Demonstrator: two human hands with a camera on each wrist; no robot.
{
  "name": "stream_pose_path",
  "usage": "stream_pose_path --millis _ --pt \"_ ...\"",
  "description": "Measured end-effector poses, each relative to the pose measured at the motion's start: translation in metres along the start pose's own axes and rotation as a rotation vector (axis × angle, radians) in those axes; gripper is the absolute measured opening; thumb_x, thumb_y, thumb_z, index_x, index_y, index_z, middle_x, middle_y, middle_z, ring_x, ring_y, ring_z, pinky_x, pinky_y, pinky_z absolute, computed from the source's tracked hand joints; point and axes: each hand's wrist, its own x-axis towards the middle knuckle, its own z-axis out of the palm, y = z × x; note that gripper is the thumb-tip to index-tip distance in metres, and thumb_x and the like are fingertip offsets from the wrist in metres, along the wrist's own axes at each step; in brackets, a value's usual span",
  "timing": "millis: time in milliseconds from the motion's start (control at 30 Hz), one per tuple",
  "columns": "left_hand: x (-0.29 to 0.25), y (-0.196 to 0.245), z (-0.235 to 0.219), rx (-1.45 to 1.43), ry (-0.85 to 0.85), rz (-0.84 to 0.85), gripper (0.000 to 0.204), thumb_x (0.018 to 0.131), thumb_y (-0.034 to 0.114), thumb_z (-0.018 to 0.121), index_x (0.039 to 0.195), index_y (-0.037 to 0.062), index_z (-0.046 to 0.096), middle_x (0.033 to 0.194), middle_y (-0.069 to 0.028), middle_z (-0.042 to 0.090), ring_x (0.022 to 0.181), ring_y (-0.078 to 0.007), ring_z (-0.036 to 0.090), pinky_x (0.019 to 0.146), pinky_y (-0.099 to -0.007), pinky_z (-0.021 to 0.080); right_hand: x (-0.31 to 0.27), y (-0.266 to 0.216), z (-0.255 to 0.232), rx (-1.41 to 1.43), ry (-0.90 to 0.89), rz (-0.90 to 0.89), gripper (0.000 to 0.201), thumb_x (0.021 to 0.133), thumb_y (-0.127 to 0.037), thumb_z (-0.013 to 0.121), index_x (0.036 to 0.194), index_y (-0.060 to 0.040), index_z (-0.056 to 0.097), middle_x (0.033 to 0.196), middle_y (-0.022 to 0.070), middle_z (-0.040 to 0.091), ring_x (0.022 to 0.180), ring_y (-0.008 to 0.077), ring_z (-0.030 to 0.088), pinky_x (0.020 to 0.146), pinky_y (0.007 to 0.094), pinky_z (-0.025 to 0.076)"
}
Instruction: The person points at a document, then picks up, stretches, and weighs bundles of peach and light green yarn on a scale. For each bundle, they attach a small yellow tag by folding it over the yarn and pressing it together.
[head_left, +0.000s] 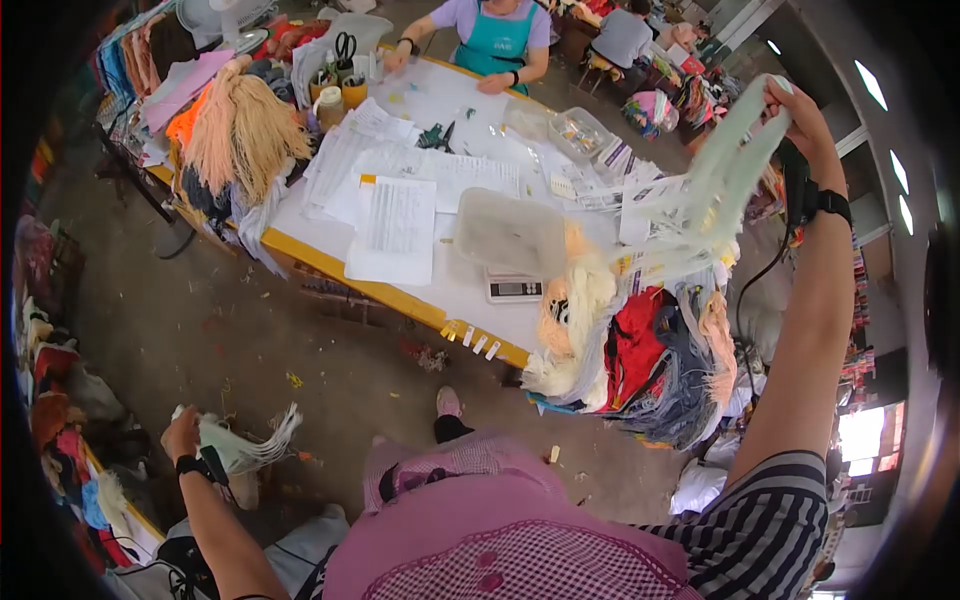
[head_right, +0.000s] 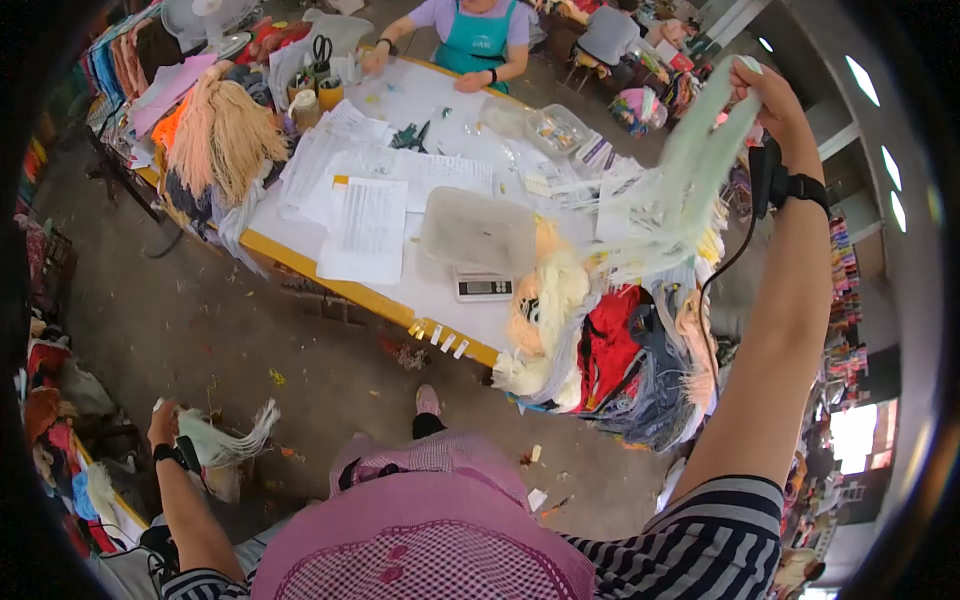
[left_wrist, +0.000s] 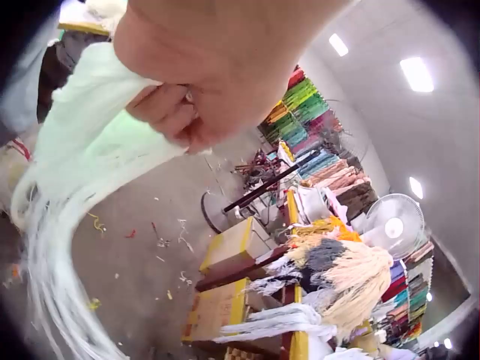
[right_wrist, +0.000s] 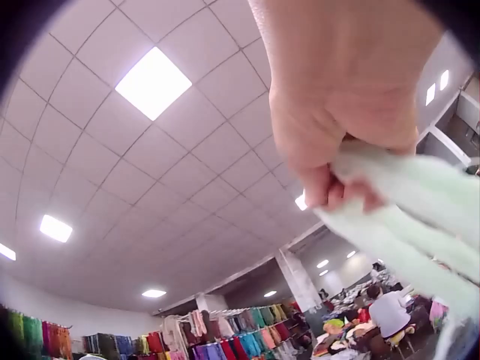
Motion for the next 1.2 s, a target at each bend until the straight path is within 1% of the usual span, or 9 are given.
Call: stream_pose_path --millis 233,267,400,733,833,900,1000,1100,1200 --pt "-0.004 -0.006 0.063 0.268 -0.281 -0.054 0.021 0.078 0.021 0.069 0.067 0.0047 0.062 0.051 0.007 0.034 0.041 -0.0077 0.026 0.042 -0.0278 0.019 0.01 0.01 0.005 0.041 0.115 -0.153 0.022 0.082 -0.027 0.073 0.084 -0.0094 0.06 0.061 -0.0076 0.041 0.05 0.0045 0.033 0.048 0.0229 0.03" --pt "-0.019 0.0 0.073 0.226 -0.332 -0.046 0.022 0.08 0.02 0.068 0.067 0.0038 0.062 0.051 0.0075 0.035 0.042 -0.0066 0.025 0.042 -0.0271 0.018 0.015 0.01 0.003 0.103 0.156 -0.146 0.022 0.084 -0.026 0.073 0.081 -0.008 0.061 0.053 -0.0088 0.025 0.047 0.0054 0.026 0.064 0.0243 0.04" --pt "-0.038 0.005 0.106 0.216 -0.325 -0.128 0.022 0.08 0.02 0.065 0.066 0.0056 0.058 0.051 0.0076 0.035 0.04 -0.0056 0.026 0.041 -0.0263 0.017 0.016 0.004 0.01 0.257 0.195 -0.18 0.02 0.087 -0.024 0.069 0.088 -0.004 0.064 0.052 -0.0083 0.024 0.047 0.0057 0.022 0.066 0.0248 0.041" --pt "-0.097 0.039 0.162 -0.057 -0.422 0.044 0.018 0.087 0.02 0.061 0.076 0.0058 0.058 0.055 0.0033 0.044 0.044 -0.0081 0.038 0.042 -0.0256 0.028 0.041 0.077 0.079 0.414 -0.061 -0.193 0.024 0.09 -0.028 0.065 0.097 -0.0044 0.063 0.058 -0.0058 0.037 0.057 0.008 0.038 0.061 0.0258 0.035" --pt "-0.105 0.052 0.177 -0.244 -0.419 0.147 0.016 0.089 0.02 0.06 0.084 0.0055 0.057 0.06 -0.0016 0.053 0.053 -0.0113 0.051 0.05 -0.0253 0.039 0.002 0.107 0.158 0.091 0.059 -0.142 0.031 0.086 -0.039 0.068 0.093 -0.0089 0.066 0.062 -0.0038 0.047 0.062 0.0097 0.045 0.061 0.0251 0.035" --pt "-0.109 0.057 0.188 -0.471 -0.391 0.15 0.017 0.09 0.022 0.059 0.089 0.0055 0.057 0.059 -0.0016 0.053 0.054 -0.0117 0.051 0.052 -0.025 0.04 0.004 0.168 0.195 -0.404 0.064 -0.172 0.052 0.083 -0.055 0.062 0.091 -0.0031 0.065 0.071 0.0084 0.062 0.074 0.021 0.064 0.067 0.0341 0.048" --pt "-0.132 0.08 0.194 -0.641 -0.484 0.043 0.024 0.094 0.025 0.055 0.104 0.0031 0.058 0.056 -0.0007 0.051 0.052 -0.0115 0.049 0.051 -0.0245 0.039 -0.033 0.26 0.282 -0.77 -0.001 -0.226 0.068 0.079 -0.067 0.056 0.1 -0.0034 0.066 0.089 0.019 0.068 0.087 0.0335 0.065 0.075 0.0428 0.048" --pt "-0.138 0.084 0.2 -0.733 -0.503 -0.003 0.032 0.096 0.026 0.053 0.116 0.0008 0.056 0.054 -0.0009 0.05 0.049 -0.011 0.047 0.048 -0.0247 0.037 -0.111 0.346 0.35 -0.931 0.013 -0.385 0.05 0.084 -0.055 0.057 0.096 -0.0074 0.067 0.08 0.0133 0.068 0.077 0.0295 0.064 0.074 0.0441 0.044" --pt "-0.138 0.081 0.198 -0.665 -0.455 0.017 0.031 0.095 0.025 0.053 0.113 0.0008 0.058 0.053 -0.0011 0.05 0.048 -0.0113 0.047 0.048 -0.025 0.037 -0.17 0.36 0.374 -0.904 -0.141 -0.276 0.039 0.082 -0.045 0.063 0.09 -0.0075 0.066 0.072 0.0117 0.065 0.072 0.0273 0.061 0.081 0.0433 0.039"
